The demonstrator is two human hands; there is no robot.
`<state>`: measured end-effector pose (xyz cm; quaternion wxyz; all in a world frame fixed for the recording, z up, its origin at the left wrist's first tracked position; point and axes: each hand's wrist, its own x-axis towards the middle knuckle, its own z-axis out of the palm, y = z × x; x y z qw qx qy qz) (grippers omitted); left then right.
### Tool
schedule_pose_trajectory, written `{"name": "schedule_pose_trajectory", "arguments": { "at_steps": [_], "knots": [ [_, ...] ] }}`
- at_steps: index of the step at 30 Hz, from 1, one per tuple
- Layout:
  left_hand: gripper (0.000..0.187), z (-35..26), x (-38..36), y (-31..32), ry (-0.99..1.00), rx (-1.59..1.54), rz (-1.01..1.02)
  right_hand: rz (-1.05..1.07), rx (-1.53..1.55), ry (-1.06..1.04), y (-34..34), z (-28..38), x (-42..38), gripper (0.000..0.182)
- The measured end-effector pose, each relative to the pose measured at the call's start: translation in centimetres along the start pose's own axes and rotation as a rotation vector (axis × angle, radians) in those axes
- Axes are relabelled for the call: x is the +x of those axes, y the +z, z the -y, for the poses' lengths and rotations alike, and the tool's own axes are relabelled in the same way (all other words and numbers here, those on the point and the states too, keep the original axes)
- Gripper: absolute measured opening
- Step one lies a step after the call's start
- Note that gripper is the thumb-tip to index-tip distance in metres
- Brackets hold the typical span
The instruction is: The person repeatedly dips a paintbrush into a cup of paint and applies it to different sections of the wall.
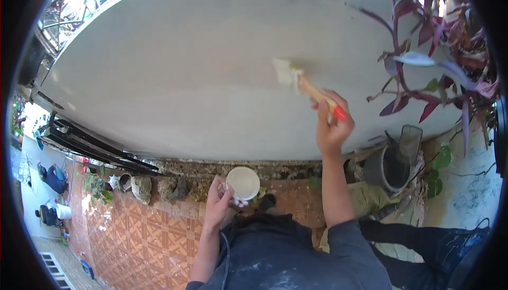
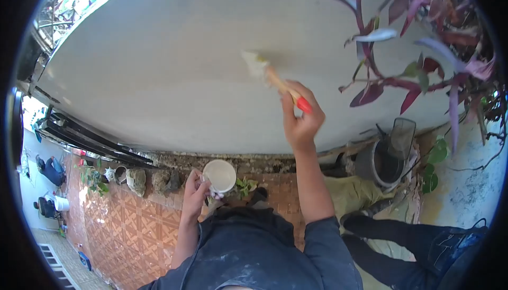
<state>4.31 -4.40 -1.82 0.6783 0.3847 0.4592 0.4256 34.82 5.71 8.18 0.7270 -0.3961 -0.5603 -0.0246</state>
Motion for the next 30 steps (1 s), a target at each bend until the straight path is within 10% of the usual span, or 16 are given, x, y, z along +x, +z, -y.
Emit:
{"name": "schedule_pose_trajectory", "arguments": {
  "at_steps": [8, 12, 14, 20, 24, 30],
  "knots": [
    [0.015, -1.5, -0.3, 0.8, 0.043, 0.057, 0.070, -0.259, -0.155, 0.090, -1.1, -0.2, -5.4, 0.020],
    [0.014, -1.5, -0.5, 0.8, 0.011, 0.033, 0.034, -0.255, 0.097, 0.210, 0.3, 0.9, -7.0, 0.019],
    [0.013, -0.9, -0.1, 0.3, 0.011, 0.053, 0.050, 0.066, -0.140, 0.139, 0.8, -0.8, -7.2, 0.019],
    [0.011, -2.0, 0.0, 0.8, -0.019, 0.047, 0.086, 0.009, -0.337, -0.022, -1.3, -2.5, -7.0, 0.017],
    [0.014, -1.8, 0.3, 0.6, 0.030, 0.014, 0.027, -0.304, 0.114, 0.367, -1.6, 1.3, -7.7, 0.018],
    [0.011, -2.0, 0.7, -0.3, 0.038, 0.095, -0.034, -0.059, 0.304, 0.610, -3.1, 8.0, -9.6, 0.018]
  ]
}}
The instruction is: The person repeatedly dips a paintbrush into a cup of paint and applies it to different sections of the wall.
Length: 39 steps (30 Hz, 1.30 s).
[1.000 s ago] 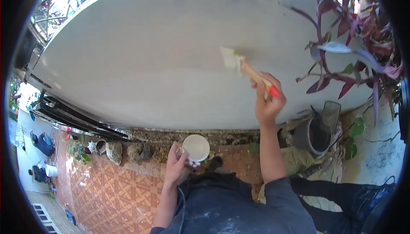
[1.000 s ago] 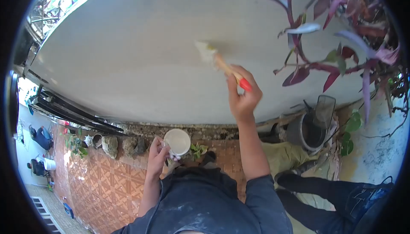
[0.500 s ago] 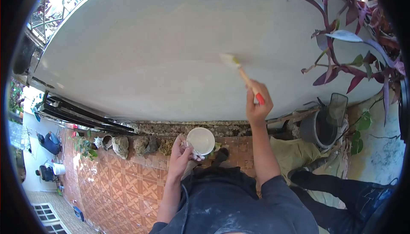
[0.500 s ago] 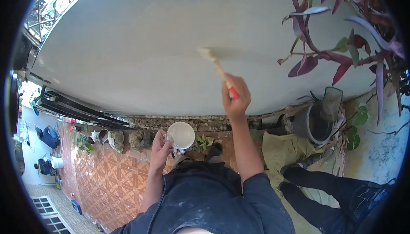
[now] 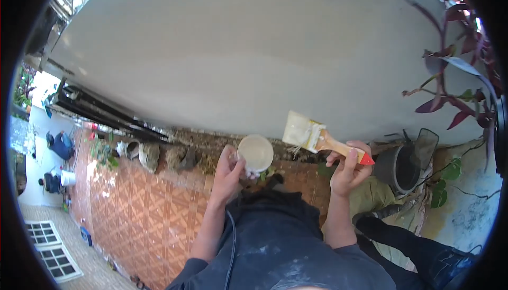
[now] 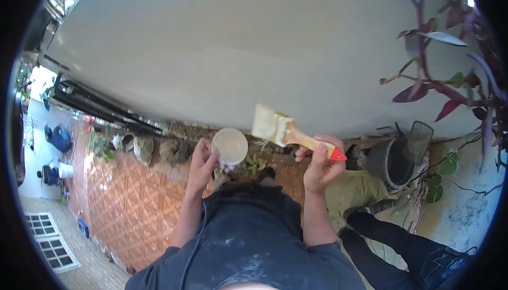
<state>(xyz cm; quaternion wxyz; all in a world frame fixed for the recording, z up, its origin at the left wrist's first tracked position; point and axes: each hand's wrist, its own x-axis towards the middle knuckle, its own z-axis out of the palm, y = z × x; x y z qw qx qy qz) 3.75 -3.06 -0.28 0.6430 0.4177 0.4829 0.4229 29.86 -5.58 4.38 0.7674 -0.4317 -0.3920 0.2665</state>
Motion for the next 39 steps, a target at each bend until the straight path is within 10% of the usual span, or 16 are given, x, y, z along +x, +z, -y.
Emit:
{"name": "schedule_pose_trajectory", "arguments": {
  "at_steps": [8, 17, 32, 39],
  "knots": [
    [0.009, 1.0, -0.1, 0.3, 0.068, 0.039, 0.103, 0.537, -0.452, -0.051, 2.2, -0.3, -3.9, 0.017],
    [0.012, 2.0, -0.6, 1.0, 0.010, 0.200, 0.218, 0.655, -0.606, -0.071, 3.1, -2.1, -3.7, 0.014],
    [0.012, 0.9, -0.5, 1.7, 0.042, -0.134, 0.095, 0.269, -0.020, 0.503, -4.1, -1.9, -2.5, 0.021],
    [0.012, 0.8, 0.2, 1.6, 0.045, -0.143, 0.073, 0.013, 0.073, -0.097, -1.0, 2.1, 2.5, 0.027]
  ]
}}
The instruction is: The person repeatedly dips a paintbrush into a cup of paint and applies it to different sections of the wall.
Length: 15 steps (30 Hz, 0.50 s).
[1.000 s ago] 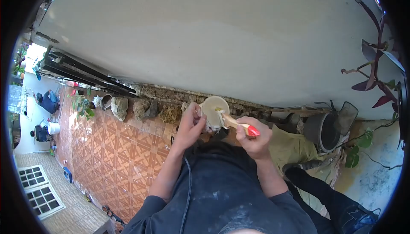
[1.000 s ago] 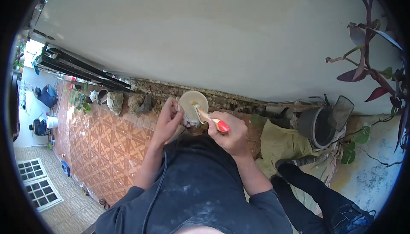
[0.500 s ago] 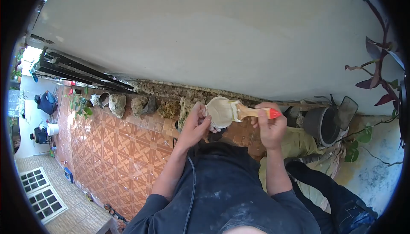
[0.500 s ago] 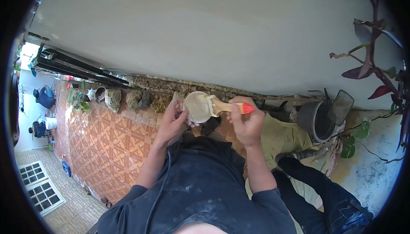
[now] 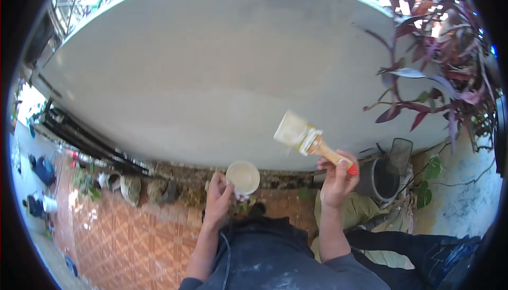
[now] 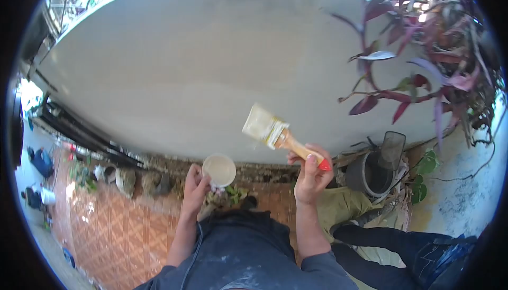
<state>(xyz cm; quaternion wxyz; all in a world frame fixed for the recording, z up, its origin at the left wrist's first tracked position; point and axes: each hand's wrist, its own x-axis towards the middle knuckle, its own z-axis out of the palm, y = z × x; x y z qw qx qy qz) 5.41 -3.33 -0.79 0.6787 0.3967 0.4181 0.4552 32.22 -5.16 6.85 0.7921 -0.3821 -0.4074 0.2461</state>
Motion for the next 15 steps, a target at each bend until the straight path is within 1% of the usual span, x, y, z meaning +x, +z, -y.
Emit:
{"name": "schedule_pose_trajectory", "arguments": {
  "at_steps": [2, 3, 5, 6, 8, 9, 11, 15],
  "knots": [
    [0.012, 0.2, 0.1, 0.1, 0.014, 0.020, 0.033, -0.063, -0.027, -0.368, 2.0, 2.1, 3.6, 0.027],
    [0.012, 0.3, 0.2, 0.2, 0.003, 0.033, 0.033, -0.076, -0.026, -0.392, 2.8, 3.0, 5.5, 0.027],
    [0.012, 0.3, 0.0, 0.6, -0.007, 0.039, 0.058, -0.096, -0.236, -0.765, 4.1, 4.5, 8.6, 0.024],
    [0.013, 0.3, -0.2, 0.6, -0.024, 0.037, 0.061, -0.111, -0.240, -0.774, 4.8, 4.9, 9.9, 0.024],
    [0.013, 1.0, -0.5, 0.4, -0.019, 0.066, 0.064, -0.107, -0.372, -0.994, 6.1, 5.4, 11.8, 0.021],
    [0.013, 1.0, -0.5, 0.4, -0.012, 0.085, 0.054, -0.116, -0.375, -0.996, 6.6, 5.5, 12.4, 0.021],
    [0.013, 0.8, -1.0, 0.3, -0.021, 0.075, 0.065, -0.157, -0.526, -1.051, 7.2, 5.4, 13.3, 0.020],
    [0.013, 0.9, -1.7, -0.4, -0.017, 0.072, 0.003, -0.186, -0.564, -1.089, 7.3, 5.5, 14.5, 0.019]
  ]
}}
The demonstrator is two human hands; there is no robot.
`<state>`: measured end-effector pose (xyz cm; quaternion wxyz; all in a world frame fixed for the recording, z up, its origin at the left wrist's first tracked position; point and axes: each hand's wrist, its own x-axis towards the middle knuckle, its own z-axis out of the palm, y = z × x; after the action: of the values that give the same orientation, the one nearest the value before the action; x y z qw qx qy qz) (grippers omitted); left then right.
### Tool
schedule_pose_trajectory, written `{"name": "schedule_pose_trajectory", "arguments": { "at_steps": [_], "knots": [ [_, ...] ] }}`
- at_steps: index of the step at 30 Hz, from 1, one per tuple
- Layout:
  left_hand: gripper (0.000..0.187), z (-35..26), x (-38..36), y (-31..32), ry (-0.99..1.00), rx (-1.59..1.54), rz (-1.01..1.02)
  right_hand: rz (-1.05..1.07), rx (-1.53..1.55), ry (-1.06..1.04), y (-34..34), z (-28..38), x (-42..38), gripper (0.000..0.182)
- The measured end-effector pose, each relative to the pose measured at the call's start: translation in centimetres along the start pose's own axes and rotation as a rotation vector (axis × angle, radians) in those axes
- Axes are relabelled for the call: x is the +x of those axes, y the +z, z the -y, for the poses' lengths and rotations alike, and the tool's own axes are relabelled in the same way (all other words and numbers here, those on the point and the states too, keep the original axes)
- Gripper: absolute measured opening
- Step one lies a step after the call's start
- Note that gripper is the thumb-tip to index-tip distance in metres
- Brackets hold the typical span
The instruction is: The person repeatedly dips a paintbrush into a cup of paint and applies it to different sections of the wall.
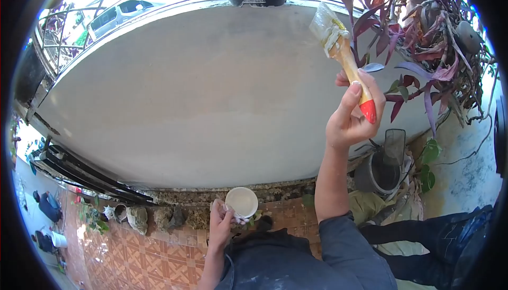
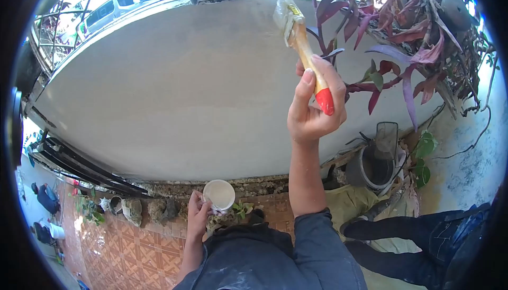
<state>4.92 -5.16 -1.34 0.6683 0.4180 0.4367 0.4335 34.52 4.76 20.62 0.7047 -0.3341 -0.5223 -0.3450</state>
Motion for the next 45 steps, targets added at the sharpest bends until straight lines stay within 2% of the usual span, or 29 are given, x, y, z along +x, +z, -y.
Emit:
{"name": "schedule_pose_trajectory", "arguments": {
  "at_steps": [5, 10, 13, 16, 18, 20, 21, 25, 28, 34, 36, 38, 40, 42, 45],
  "knots": [
    [0.013, -0.1, -0.2, -0.8, -0.003, -0.012, -0.015, 0.012, -0.027, 0.001, 0.3, -0.5, 0.2, 0.019],
    [0.013, -0.1, 0.1, -0.6, -0.016, -0.024, 0.007, 0.155, -0.091, 0.109, -1.3, 0.3, 0.6, 0.018],
    [0.014, 0.1, 0.3, -0.2, -0.027, -0.059, 0.043, 0.048, -0.084, -0.022, -0.9, 0.0, 1.2, 0.017],
    [0.014, 0.2, 0.5, 0.1, -0.040, -0.033, 0.051, 0.052, -0.071, 0.050, -0.4, -0.8, 1.2, 0.012],
    [0.014, 0.5, 0.7, 0.0, -0.037, -0.027, 0.056, 0.081, -0.098, 0.080, -0.6, -0.4, 0.7, 0.012],
    [0.014, 0.6, 0.7, 0.1, -0.036, -0.027, 0.055, 0.201, -0.153, -0.017, -1.0, -0.1, 0.1, 0.011],
    [0.014, 0.1, 0.6, 0.3, -0.033, -0.032, 0.058, 0.254, -0.173, 0.056, -1.5, 0.4, -0.5, 0.011],
    [0.013, 0.1, 0.5, -0.1, -0.026, -0.060, 0.077, 0.292, -0.197, 0.113, -3.1, 1.5, -0.5, 0.012],
    [0.013, 0.2, 0.7, -0.6, -0.023, -0.043, 0.098, 0.162, -0.134, 0.109, -2.9, 1.9, 0.7, 0.012],
    [0.012, -0.7, 0.8, -2.1, -0.008, -0.036, 0.126, 0.138, -0.235, 0.016, -0.7, 1.5, 2.7, 0.012],
    [0.012, -0.6, 0.9, -3.2, -0.008, -0.031, 0.125, 0.159, -0.244, -0.090, 0.5, 1.7, 2.6, 0.011],
    [0.012, -0.8, 0.8, -4.2, -0.013, -0.025, 0.123, 0.173, -0.210, -0.087, 2.3, 2.8, 2.1, 0.014],
    [0.014, -1.3, 0.7, -5.1, -0.023, -0.051, 0.139, 0.264, -0.190, -0.193, 3.8, 3.9, 1.8, 0.017],
    [0.013, -2.5, 0.4, -6.0, -0.049, -0.009, 0.162, 0.269, -0.147, -0.200, 4.4, 5.1, 1.6, 0.020],
    [0.013, -2.6, 0.5, -7.7, -0.069, 0.036, 0.152, 0.255, -0.095, -0.137, 3.8, 5.9, 1.3, 0.011]
  ]
}}
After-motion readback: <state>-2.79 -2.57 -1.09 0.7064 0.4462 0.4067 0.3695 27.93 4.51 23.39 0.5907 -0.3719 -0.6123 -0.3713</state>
